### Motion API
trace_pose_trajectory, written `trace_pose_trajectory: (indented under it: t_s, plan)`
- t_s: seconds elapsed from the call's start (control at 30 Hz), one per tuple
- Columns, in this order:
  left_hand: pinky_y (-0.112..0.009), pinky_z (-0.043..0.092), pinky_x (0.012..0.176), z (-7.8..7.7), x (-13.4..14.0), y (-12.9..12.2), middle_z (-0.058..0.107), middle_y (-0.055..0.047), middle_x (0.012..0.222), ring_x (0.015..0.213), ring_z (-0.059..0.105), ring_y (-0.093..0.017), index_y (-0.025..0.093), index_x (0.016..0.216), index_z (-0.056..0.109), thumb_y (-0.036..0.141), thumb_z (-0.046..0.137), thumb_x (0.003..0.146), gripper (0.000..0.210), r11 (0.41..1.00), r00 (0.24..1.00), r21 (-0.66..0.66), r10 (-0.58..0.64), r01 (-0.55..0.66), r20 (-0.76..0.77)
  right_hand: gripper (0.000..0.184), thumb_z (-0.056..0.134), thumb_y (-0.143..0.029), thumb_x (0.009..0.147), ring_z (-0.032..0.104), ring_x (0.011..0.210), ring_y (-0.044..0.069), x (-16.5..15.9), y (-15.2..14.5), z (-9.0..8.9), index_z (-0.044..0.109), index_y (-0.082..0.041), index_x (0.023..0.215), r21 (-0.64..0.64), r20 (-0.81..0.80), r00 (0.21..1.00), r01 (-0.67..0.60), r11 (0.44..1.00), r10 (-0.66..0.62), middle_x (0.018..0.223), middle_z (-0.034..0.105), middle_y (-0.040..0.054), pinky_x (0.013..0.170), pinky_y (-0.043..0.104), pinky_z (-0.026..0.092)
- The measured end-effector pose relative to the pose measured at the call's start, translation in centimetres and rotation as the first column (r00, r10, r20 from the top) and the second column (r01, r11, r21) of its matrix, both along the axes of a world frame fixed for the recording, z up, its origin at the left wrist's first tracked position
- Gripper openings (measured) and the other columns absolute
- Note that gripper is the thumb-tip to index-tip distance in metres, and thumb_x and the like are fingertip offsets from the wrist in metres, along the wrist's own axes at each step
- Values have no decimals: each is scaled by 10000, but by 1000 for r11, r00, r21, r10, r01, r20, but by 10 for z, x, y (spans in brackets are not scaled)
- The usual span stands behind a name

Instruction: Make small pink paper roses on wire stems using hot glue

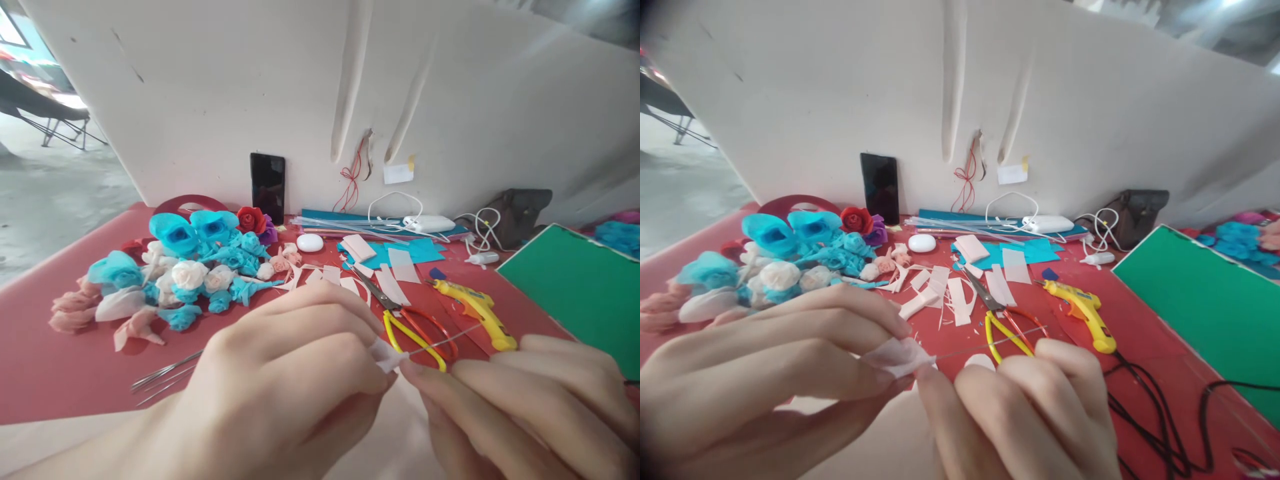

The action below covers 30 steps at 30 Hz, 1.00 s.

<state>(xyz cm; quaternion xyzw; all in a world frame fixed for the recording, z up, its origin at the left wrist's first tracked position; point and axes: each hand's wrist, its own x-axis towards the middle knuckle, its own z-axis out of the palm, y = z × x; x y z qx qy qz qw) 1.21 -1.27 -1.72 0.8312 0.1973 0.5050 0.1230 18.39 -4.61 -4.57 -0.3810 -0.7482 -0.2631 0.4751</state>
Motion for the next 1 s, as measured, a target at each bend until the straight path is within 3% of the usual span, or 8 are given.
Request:
trace_pose_trajectory:
  t_s: [0.17,0.33,0.57,0.67,0.83,1.0]
  plan:
    - [-136,545,789,-4,-7,-7,674,-8,746,779,641,-120,147,773,621,-30,641,640,222,997,994,68,46,-39,-103,95,551,-160,759,450,573,108,-1,2,0,608,-219,808,-43,14,999,-34,998,35,618,557,-40,679,309,365]
    - [-115,522,834,-7,-14,-7,683,-18,900,908,623,-123,163,742,624,26,506,807,192,984,956,177,35,18,-291,112,525,-119,696,443,562,108,3,4,2,588,-187,757,-63,16,998,-67,996,68,614,549,-28,622,298,355]
    - [-102,458,925,-9,-17,-4,676,-18,971,943,613,-106,188,699,644,110,441,864,273,902,941,433,148,-2,-306,51,511,-138,717,431,547,112,5,9,5,550,-171,712,-62,61,991,-117,991,120,607,533,-19,562,289,346]
    - [-109,465,916,-8,-15,-2,678,-11,953,954,607,-104,198,689,647,99,416,872,311,894,936,447,179,-26,-303,71,497,-131,736,429,556,113,0,6,6,546,-174,706,-84,14,992,-124,989,126,600,512,-18,562,290,329]
    - [-98,498,870,-5,-16,-1,681,-29,874,933,599,-114,169,688,661,99,464,856,268,924,938,381,104,32,-330,133,463,-109,749,446,572,128,-11,-4,3,537,-191,675,-199,-244,970,-28,980,-22,602,502,-9,618,324,330]
    - [-110,494,866,-7,-18,-3,684,-49,917,977,588,-138,139,834,694,143,528,839,166,902,929,432,134,29,-344,79,510,-123,748,434,542,117,-1,3,1,556,-181,719,-110,-43,993,-113,987,109,606,517,-18,561,298,329]
